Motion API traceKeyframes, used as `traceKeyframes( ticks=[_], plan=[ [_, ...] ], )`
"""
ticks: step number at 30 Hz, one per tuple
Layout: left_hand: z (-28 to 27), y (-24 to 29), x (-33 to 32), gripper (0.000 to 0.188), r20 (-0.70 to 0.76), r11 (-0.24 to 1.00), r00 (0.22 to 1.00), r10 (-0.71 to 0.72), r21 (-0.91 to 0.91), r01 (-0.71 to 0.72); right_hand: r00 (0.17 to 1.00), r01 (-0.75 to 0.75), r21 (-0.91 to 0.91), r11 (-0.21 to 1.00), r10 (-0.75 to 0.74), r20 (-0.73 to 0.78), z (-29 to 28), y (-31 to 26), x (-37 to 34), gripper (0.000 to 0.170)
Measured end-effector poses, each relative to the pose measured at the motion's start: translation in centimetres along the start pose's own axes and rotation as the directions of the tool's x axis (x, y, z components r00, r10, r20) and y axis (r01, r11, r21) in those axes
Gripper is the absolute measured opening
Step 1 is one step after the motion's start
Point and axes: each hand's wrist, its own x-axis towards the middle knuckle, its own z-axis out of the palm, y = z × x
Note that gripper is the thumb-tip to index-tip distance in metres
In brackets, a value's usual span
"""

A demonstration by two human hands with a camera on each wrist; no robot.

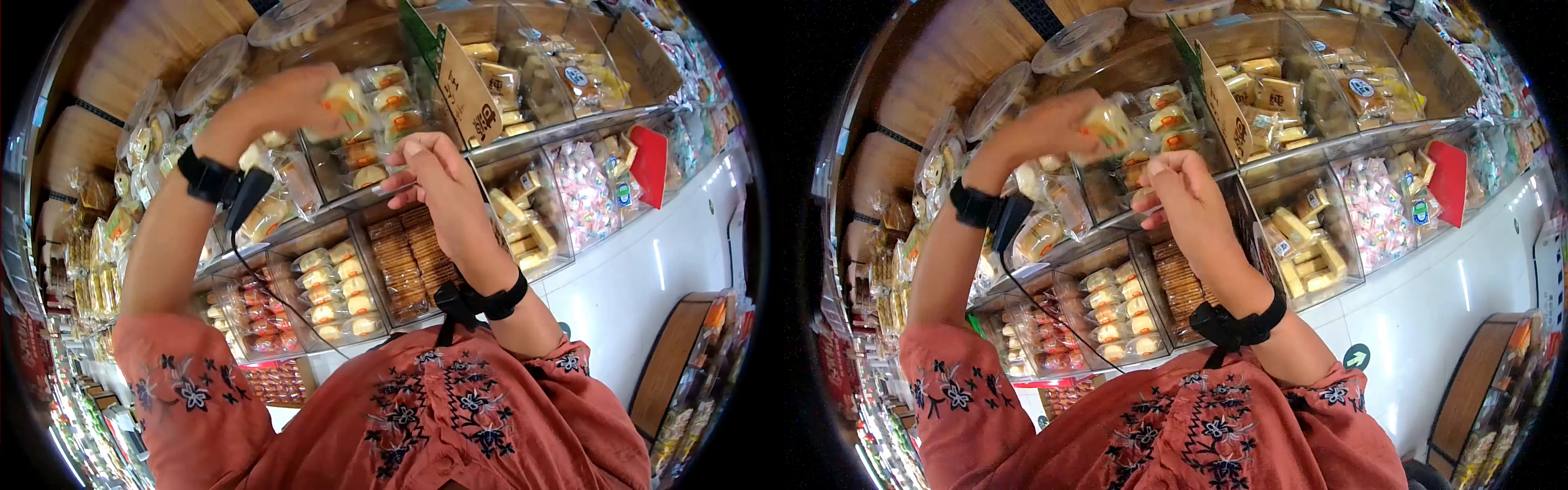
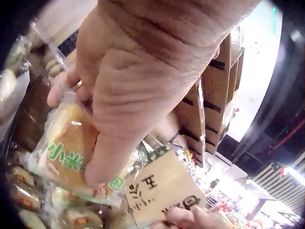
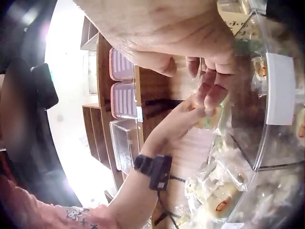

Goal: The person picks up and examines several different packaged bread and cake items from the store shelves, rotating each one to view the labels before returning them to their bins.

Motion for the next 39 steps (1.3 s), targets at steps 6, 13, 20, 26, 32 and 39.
traceKeyframes(
  ticks=[6, 13, 20, 26, 32, 39],
  plan=[
    [1.0, -5.7, 9.4, 0.060, -0.303, 0.824, 0.951, 0.055, 0.552, 0.128, 0.994, -0.074, 0.010, 0.997, 0.073, 0.084, -0.4, 1.0, -1.1, 0.023],
    [4.7, -6.8, 15.6, 0.057, -0.259, 0.711, 0.959, -0.112, 0.654, 0.260, 0.982, -0.138, 0.043, 0.989, 0.131, 0.138, -1.0, 2.5, -2.1, 0.021],
    [6.7, -9.8, 18.5, 0.045, -0.209, 0.652, 0.937, -0.281, 0.674, 0.347, 0.974, -0.145, 0.038, 0.989, 0.136, 0.183, -1.5, 3.2, -2.4, 0.022],
    [6.6, -8.2, 18.0, 0.041, -0.213, 0.548, 0.914, -0.345, 0.745, 0.381, 0.966, -0.194, 0.042, 0.980, 0.184, 0.183, -2.1, 3.4, -2.3, 0.021],
    [9.3, -7.7, 18.7, 0.042, -0.262, 0.627, 0.892, -0.368, 0.639, 0.446, 0.957, -0.222, 0.004, 0.975, 0.217, 0.193, -2.1, 3.5, -2.3, 0.018],
    [13.2, -11.9, 21.1, 0.040, -0.372, 0.713, 0.918, -0.134, 0.608, 0.350, 0.943, -0.286, 0.017, 0.958, 0.278, 0.181, -2.0, 3.6, -2.4, 0.015]
  ],
)
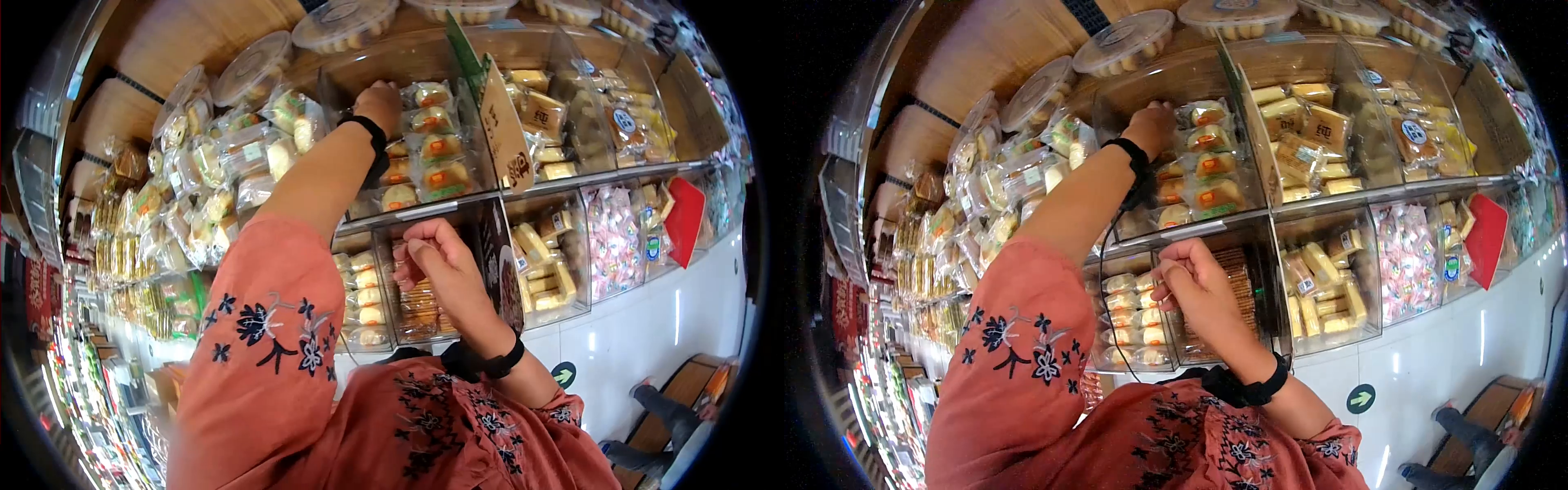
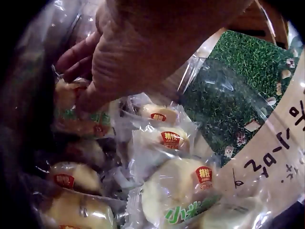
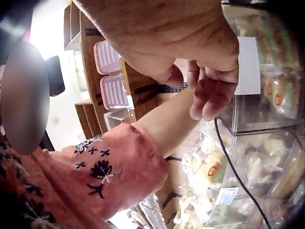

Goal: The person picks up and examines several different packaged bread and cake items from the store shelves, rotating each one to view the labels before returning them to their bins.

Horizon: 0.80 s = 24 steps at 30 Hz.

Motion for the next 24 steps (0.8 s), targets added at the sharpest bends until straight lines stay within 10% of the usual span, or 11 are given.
traceKeyframes(
  ticks=[12, 16, 22, 24],
  plan=[
    [-10.1, -6.0, -3.3, 0.043, 0.257, 0.958, 0.925, 0.281, -0.125, -0.257, 1.000, 0.004, -0.098, 0.995, -0.003, 0.005, 0.9, 0.6, -0.4, 0.015],
    [-16.2, -14.4, -9.0, 0.047, 0.094, 0.785, 0.976, 0.195, -0.611, -0.098, 1.000, 0.021, -0.120, 0.993, -0.023, -0.019, 1.2, 0.3, -0.4, 0.016],
    [-17.0, -18.6, -20.0, 0.061, 0.305, 0.854, 0.950, -0.061, -0.476, 0.208, 1.000, 0.020, -0.113, 0.993, -0.021, -0.010, 2.6, 1.2, 0.0, 0.016],
    [-11.7, -19.4, -22.7, 0.064, 0.038, 0.857, 0.997, -0.068, -0.510, 0.078, 1.000, 0.011, -0.148, 0.989, -0.011, 0.000, 3.5, 1.6, -0.1, 0.017]
  ],
)
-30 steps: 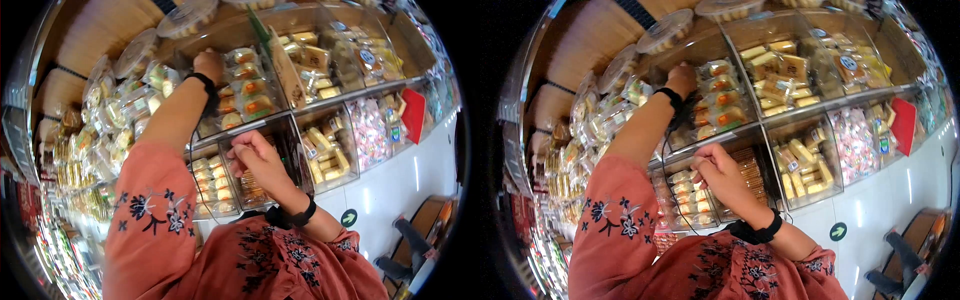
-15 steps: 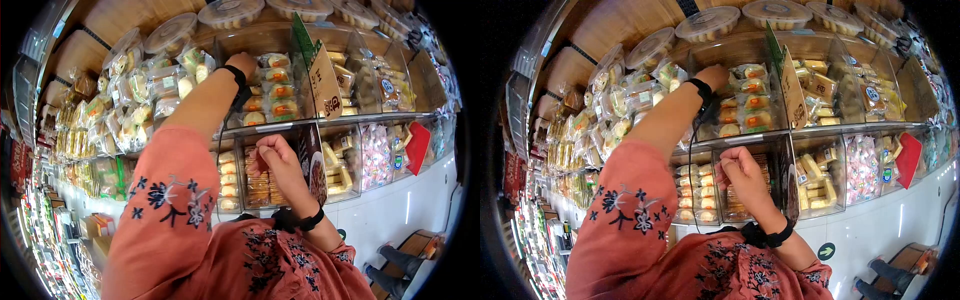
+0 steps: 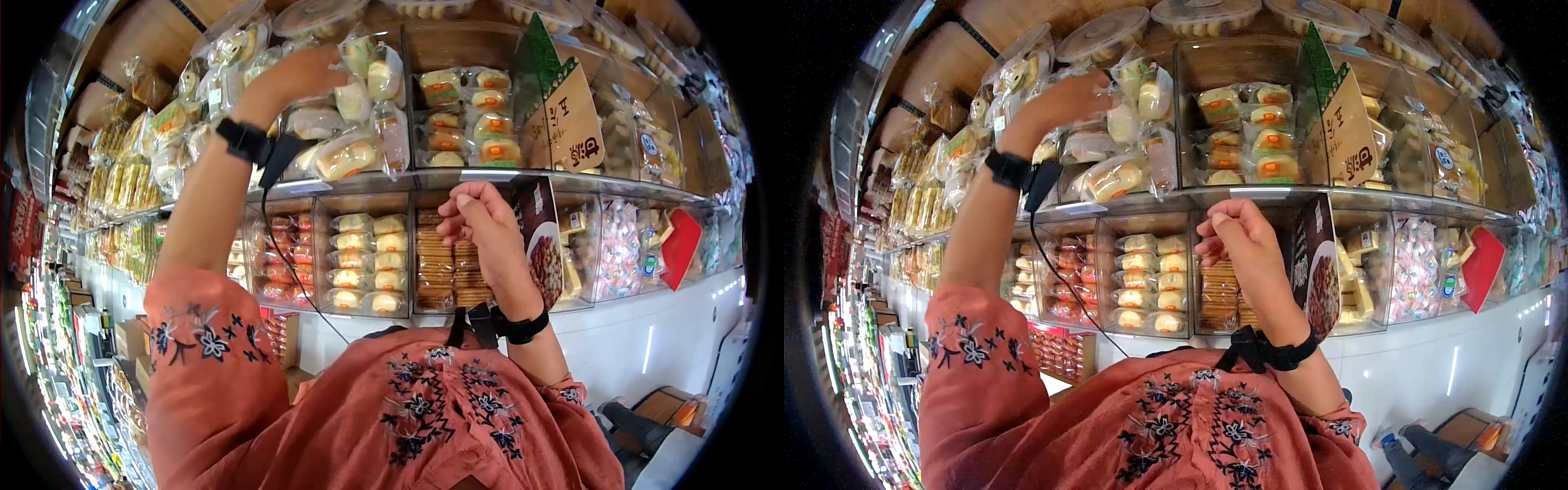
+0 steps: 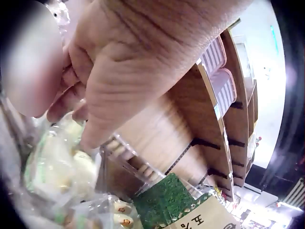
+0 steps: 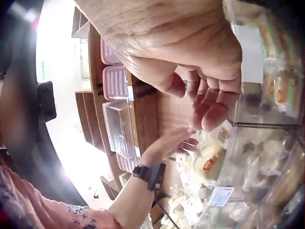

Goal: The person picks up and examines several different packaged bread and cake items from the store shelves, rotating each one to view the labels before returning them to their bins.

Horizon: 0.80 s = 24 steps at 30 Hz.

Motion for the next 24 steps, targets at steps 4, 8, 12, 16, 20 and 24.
traceKeyframes(
  ticks=[4, 8, 12, 16, 20, 24],
  plan=[
    [2.9, 0.7, -7.0, 0.070, -0.064, 0.931, 0.997, -0.045, -0.364, 0.019, 1.000, 0.006, -0.033, 0.999, -0.005, 0.015, 1.1, 0.5, -0.3, 0.018],
    [6.5, 2.4, -12.4, 0.079, -0.153, 0.974, 0.987, 0.054, -0.209, -0.086, 1.000, -0.016, -0.065, 0.998, 0.016, -0.008, 2.1, 1.3, -0.1, 0.018],
    [7.0, 2.4, -13.5, 0.083, -0.124, 0.966, 0.992, 0.036, -0.249, -0.066, 1.000, -0.018, -0.112, 0.993, 0.020, 0.016, 3.7, 1.9, 0.0, 0.019],
    [7.2, 1.1, -13.4, 0.075, -0.138, 0.950, 0.990, 0.041, -0.301, -0.081, 0.999, -0.024, -0.120, 0.993, 0.029, 0.041, 5.0, 2.6, 0.1, 0.020],
    [8.1, -0.9, -13.5, 0.065, -0.181, 0.825, 0.983, -0.021, -0.559, -0.085, 0.997, -0.016, -0.145, 0.989, 0.026, 0.070, 6.2, 2.9, 0.6, 0.022],
    [8.6, -1.9, -13.8, 0.064, -0.228, 0.685, 0.970, -0.083, -0.720, -0.111, 0.991, 0.039, -0.142, 0.989, -0.021, 0.131, 8.2, 3.1, 2.0, 0.036]
  ],
)
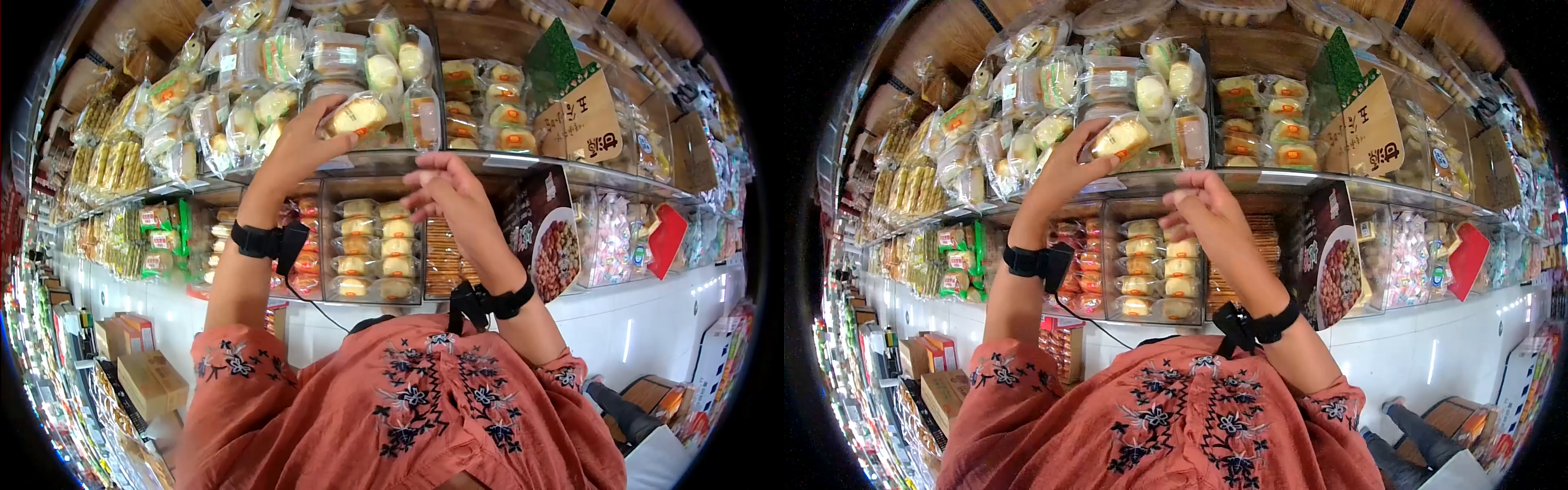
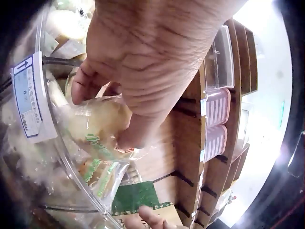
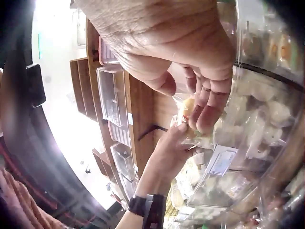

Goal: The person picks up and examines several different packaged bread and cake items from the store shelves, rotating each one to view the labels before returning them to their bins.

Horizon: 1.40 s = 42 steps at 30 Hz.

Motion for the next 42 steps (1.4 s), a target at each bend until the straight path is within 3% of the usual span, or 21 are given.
traceKeyframes(
  ticks=[6, 9, 13, 18, 27, 31, 34, 36, 39, 42],
  plan=[
    [0.6, 3.0, -2.2, 0.064, -0.105, 0.993, 0.994, -0.037, -0.119, 0.025, 0.991, 0.127, 0.066, 0.990, -0.130, 0.045, 3.4, -0.2, 3.8, 0.068],
    [0.8, 3.4, -3.1, 0.063, -0.177, 0.991, 0.979, 0.103, 0.106, -0.085, 0.990, 0.133, 0.061, 0.989, -0.135, 0.038, 4.4, -0.4, 4.8, 0.076],
    [1.2, 4.0, -4.4, 0.061, -0.268, 0.977, 0.949, 0.167, 0.176, -0.122, 0.989, 0.148, 0.046, 0.988, -0.149, 0.024, 5.3, -0.2, 4.9, 0.080],
    [1.7, 5.1, -6.0, 0.059, -0.311, 0.962, 0.936, 0.167, 0.258, -0.086, 0.990, 0.141, -0.007, 0.990, -0.141, 0.021, 5.8, -0.2, 4.4, 0.079],
    [1.8, 5.9, -7.2, 0.057, -0.304, 0.976, 0.944, 0.124, 0.207, -0.062, 0.992, 0.123, 0.012, 0.992, -0.123, 0.001, 6.1, 0.0, 3.7, 0.072],
    [1.0, 5.5, -7.4, 0.056, -0.195, 0.958, 0.957, 0.216, 0.230, -0.170, 0.997, 0.077, 0.088, 0.993, -0.078, 0.009, 5.8, -0.4, 3.0, 0.066],
    [-0.4, 5.8, -7.0, 0.056, -0.072, 0.939, 0.958, 0.276, 0.231, -0.253, 0.991, -0.019, 0.235, 0.972, -0.013, 0.136, 5.0, -1.1, 2.5, 0.067],
    [-1.2, 5.5, -6.7, 0.056, -0.006, 0.924, 0.947, 0.322, 0.222, -0.313, 0.992, -0.032, 0.254, 0.967, 0.000, 0.126, 4.7, -0.7, 2.6, 0.058],
    [-1.4, 5.3, -6.5, 0.059, -0.079, 0.933, 0.945, 0.317, 0.206, -0.296, 0.993, 0.015, 0.331, 0.943, -0.053, 0.106, 4.6, 0.3, 2.4, 0.050],
    [-0.7, 4.3, -6.6, 0.059, -0.187, 0.975, 0.957, 0.222, 0.058, -0.215, 0.993, 0.066, 0.388, 0.919, -0.097, 0.062, 5.2, 0.9, 2.1, 0.049]
  ],
)
